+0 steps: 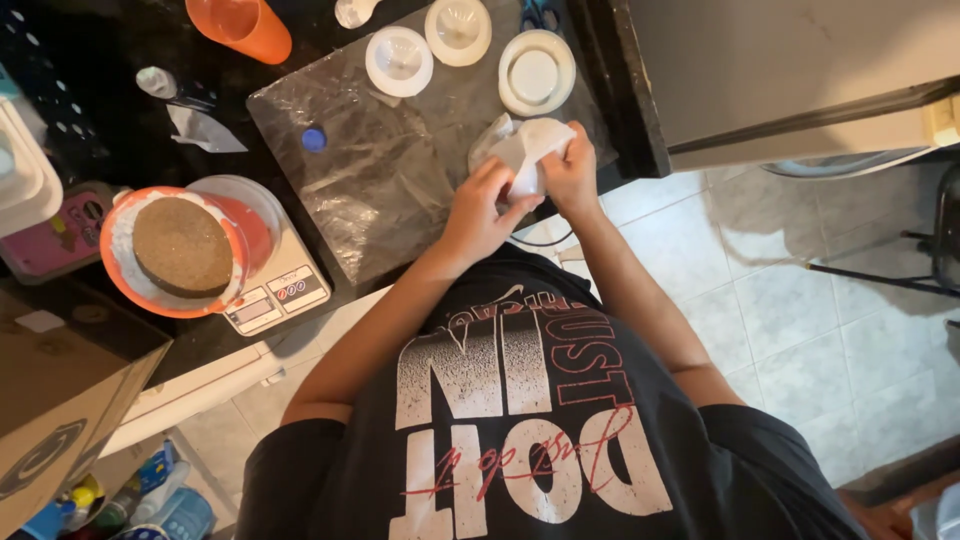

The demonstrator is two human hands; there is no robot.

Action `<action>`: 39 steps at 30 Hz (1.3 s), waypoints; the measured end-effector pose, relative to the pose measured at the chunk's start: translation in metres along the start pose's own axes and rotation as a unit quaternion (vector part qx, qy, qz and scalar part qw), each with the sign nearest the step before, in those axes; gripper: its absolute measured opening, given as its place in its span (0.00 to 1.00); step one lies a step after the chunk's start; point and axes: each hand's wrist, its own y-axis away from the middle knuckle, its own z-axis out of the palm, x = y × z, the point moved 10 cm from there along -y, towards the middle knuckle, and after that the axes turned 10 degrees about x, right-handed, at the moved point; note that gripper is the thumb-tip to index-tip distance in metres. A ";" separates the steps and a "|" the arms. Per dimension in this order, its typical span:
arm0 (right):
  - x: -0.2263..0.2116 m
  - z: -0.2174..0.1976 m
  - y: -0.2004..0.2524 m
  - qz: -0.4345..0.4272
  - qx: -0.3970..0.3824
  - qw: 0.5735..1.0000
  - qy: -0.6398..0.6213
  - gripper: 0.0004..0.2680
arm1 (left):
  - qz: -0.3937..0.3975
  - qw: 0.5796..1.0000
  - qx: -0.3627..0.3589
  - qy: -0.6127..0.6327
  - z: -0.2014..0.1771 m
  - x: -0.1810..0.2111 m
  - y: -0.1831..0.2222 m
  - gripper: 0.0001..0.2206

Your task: Cleaning and wiping silicone candle molds with a cloth.

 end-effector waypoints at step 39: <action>-0.011 0.005 0.042 0.071 0.025 0.991 0.110 0.12 | 0.058 0.968 0.166 -0.179 -0.013 -0.007 0.005 0.04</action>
